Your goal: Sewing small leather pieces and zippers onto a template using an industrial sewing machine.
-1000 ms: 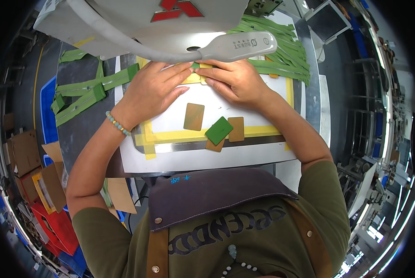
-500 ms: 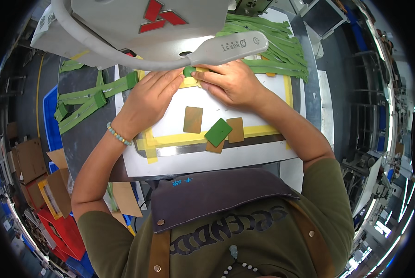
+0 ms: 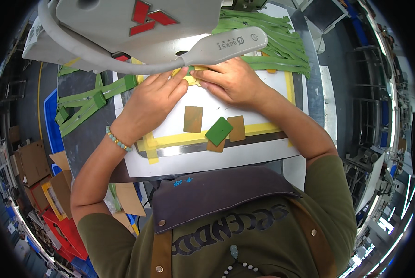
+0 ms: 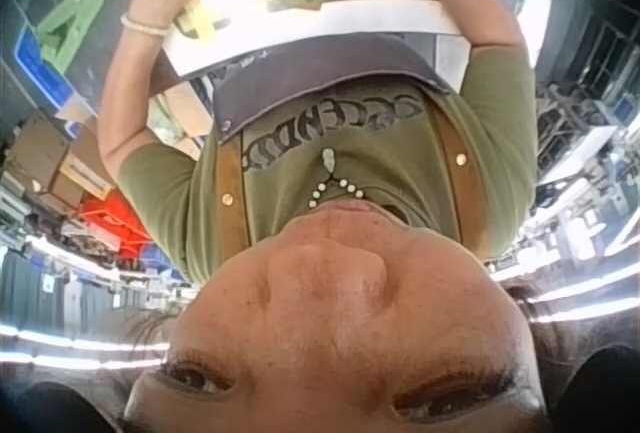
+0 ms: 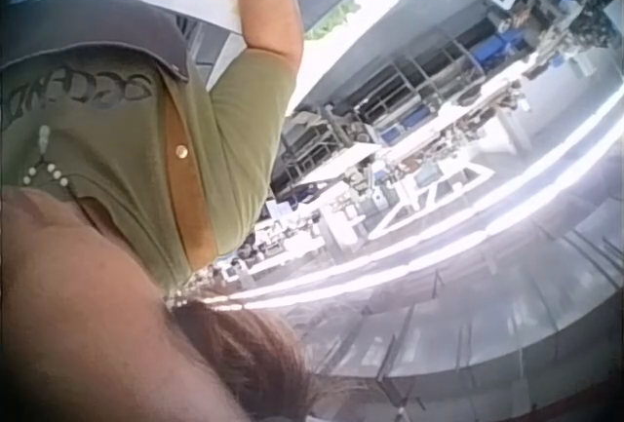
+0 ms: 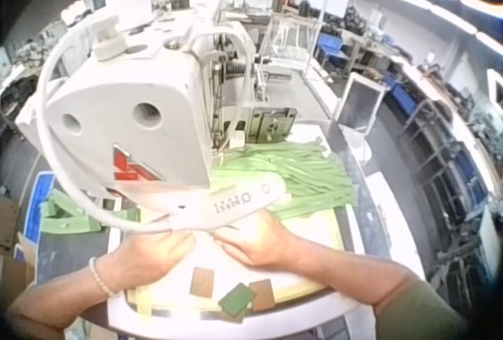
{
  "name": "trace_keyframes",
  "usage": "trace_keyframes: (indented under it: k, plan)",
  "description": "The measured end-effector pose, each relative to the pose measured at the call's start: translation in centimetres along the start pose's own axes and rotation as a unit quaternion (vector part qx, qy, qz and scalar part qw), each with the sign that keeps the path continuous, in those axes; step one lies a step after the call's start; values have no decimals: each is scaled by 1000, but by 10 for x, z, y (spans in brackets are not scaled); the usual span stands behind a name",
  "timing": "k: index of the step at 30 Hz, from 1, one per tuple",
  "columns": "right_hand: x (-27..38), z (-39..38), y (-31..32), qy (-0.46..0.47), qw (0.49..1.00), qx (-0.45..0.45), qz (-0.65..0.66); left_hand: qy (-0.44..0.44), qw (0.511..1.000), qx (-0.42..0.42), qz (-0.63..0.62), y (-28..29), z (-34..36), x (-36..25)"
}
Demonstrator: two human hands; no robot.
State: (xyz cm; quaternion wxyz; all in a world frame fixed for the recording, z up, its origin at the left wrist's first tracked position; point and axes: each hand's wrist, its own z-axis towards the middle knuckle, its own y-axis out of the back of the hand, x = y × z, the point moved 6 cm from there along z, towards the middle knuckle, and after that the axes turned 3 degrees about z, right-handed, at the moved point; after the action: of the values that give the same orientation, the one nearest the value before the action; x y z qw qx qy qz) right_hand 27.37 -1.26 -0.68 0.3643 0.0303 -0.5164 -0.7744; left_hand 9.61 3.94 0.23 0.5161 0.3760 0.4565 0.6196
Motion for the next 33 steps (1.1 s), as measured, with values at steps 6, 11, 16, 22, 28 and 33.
trace_keyframes:
  k: [6,11,16,22,28,33]
  plan:
    - [-1,-6,12,-37,998,-37,39,-54,996,45,46,6,6,-3]
    - [-1,-5,16,-26,999,-40,20,-64,996,61,26,6,9,1]
    - [0,-5,18,-6,998,-54,6,-81,994,53,45,10,13,0]
    - [3,-3,22,-10,999,-35,3,-90,993,48,51,8,10,1]
    - [7,-1,26,27,999,-28,-31,-92,992,63,52,7,10,4]
    - [2,-1,24,-27,999,34,-13,-106,992,49,50,12,13,2]
